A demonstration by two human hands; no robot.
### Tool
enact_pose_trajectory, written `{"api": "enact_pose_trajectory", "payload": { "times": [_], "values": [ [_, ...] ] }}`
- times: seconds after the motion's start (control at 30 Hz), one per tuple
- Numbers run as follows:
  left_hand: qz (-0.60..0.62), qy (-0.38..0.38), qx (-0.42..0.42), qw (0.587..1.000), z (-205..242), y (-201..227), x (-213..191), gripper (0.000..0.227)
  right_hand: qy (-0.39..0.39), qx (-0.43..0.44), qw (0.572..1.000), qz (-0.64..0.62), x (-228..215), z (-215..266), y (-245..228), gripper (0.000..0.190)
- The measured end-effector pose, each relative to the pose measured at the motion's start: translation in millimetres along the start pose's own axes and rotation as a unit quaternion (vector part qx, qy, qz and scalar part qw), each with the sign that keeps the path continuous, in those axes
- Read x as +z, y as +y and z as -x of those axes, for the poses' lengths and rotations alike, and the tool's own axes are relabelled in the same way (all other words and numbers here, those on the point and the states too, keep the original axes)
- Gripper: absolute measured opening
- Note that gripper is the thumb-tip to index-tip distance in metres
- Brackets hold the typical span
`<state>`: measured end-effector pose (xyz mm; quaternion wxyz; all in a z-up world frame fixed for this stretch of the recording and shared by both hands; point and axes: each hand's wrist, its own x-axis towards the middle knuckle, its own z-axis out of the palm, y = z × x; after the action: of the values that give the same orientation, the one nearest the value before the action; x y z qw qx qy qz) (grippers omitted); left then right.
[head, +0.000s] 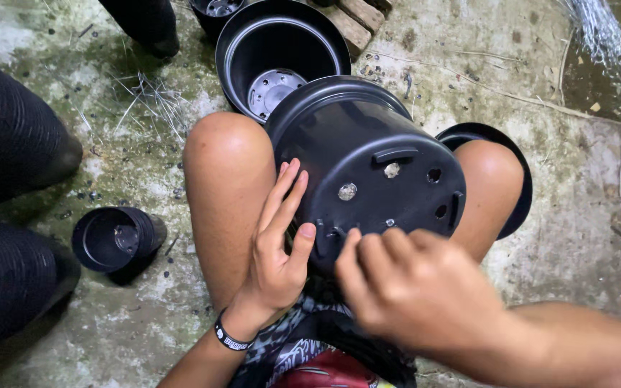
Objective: The person uses a knife to cut and enlarge circular holes in the bottom of a black plastic pot. They rotate the pot and repeatedly puncture and scrape the plastic to form multiple openings.
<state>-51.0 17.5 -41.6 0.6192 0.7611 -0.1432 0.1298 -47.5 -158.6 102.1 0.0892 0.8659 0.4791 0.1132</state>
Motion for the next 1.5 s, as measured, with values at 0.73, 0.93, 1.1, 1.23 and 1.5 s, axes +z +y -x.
{"api": "enact_pose_trajectory", "payload": {
  "times": [0.73, 0.93, 1.1, 1.23, 1.5],
  "values": [
    [-0.019, -0.012, -0.004, 1.0, 2, 9, -12, 0.052, -0.118, 0.26, 0.858, -0.426, 34, 9, 41, 0.017],
    [-0.041, 0.002, 0.009, 0.999, 1, 7, -9, 0.05, 0.043, 0.191, 0.939, -0.282, 31, 32, 8, 0.018],
    [-0.055, 0.026, 0.037, 0.997, 1, 9, -7, 0.036, 0.042, 0.164, 0.942, -0.288, 33, 34, 14, 0.018],
    [-0.077, 0.027, 0.066, 0.994, 2, 11, -8, 0.036, 0.049, 0.17, 0.917, -0.358, 35, 35, 29, 0.015],
    [-0.079, -0.018, 0.051, 0.995, 6, 8, -9, 0.061, -0.039, 0.185, 0.94, -0.284, 20, 49, 10, 0.057]
  ]
}}
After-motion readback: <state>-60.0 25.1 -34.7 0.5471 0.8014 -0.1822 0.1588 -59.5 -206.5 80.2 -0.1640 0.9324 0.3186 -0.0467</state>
